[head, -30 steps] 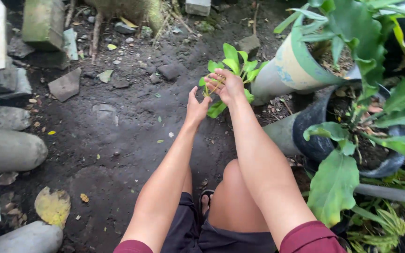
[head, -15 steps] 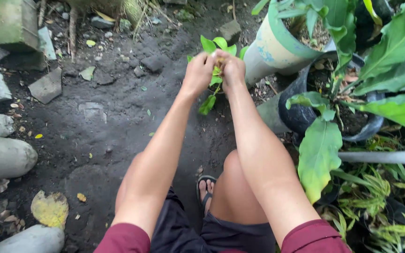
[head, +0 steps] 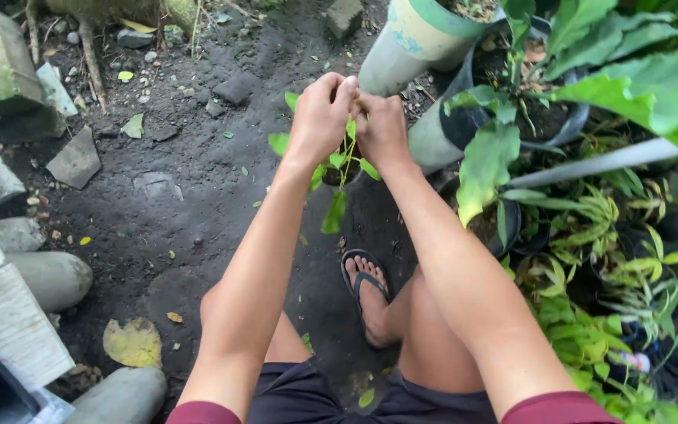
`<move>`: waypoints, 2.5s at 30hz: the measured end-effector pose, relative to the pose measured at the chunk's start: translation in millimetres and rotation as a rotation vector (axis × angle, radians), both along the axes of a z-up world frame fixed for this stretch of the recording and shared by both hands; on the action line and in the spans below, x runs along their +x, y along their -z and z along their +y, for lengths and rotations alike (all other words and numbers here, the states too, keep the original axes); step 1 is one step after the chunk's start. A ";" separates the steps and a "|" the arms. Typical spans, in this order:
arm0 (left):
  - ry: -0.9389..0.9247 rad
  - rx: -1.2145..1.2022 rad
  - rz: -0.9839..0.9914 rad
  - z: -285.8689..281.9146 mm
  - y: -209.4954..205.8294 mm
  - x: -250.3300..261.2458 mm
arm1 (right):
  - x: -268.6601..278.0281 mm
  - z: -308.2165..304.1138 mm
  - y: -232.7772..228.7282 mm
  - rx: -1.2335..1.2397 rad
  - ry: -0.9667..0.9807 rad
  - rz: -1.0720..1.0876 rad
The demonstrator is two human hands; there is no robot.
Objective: The person sits on the ground and sprays a small potted plant with a spray bottle. They then wipe the leaves of the plant with their hands. The person hangs the plant on a metal structure and then picks up another potted plant to spray and wipe its leaves.
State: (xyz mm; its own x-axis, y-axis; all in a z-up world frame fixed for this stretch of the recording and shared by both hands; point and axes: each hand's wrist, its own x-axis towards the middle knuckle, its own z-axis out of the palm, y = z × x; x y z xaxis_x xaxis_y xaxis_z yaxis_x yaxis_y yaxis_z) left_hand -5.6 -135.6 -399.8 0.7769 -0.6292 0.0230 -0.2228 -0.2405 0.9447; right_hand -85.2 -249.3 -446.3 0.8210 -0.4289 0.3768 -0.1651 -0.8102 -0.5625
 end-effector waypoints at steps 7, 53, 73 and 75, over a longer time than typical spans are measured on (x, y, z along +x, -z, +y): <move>0.185 -0.089 0.009 62.3 -41.9 -55.2 | -89.1 53.1 -69.0 0.226 -0.100 0.388; 0.082 0.303 0.068 154.8 182.6 -451.0 | -424.6 140.9 -61.7 0.172 -0.200 0.502; -0.466 0.366 0.098 301.3 182.1 -446.8 | -392.0 234.2 2.4 0.012 -0.502 0.620; -0.591 0.260 0.041 324.1 155.0 -450.4 | -362.9 247.9 30.3 -0.141 -0.479 0.703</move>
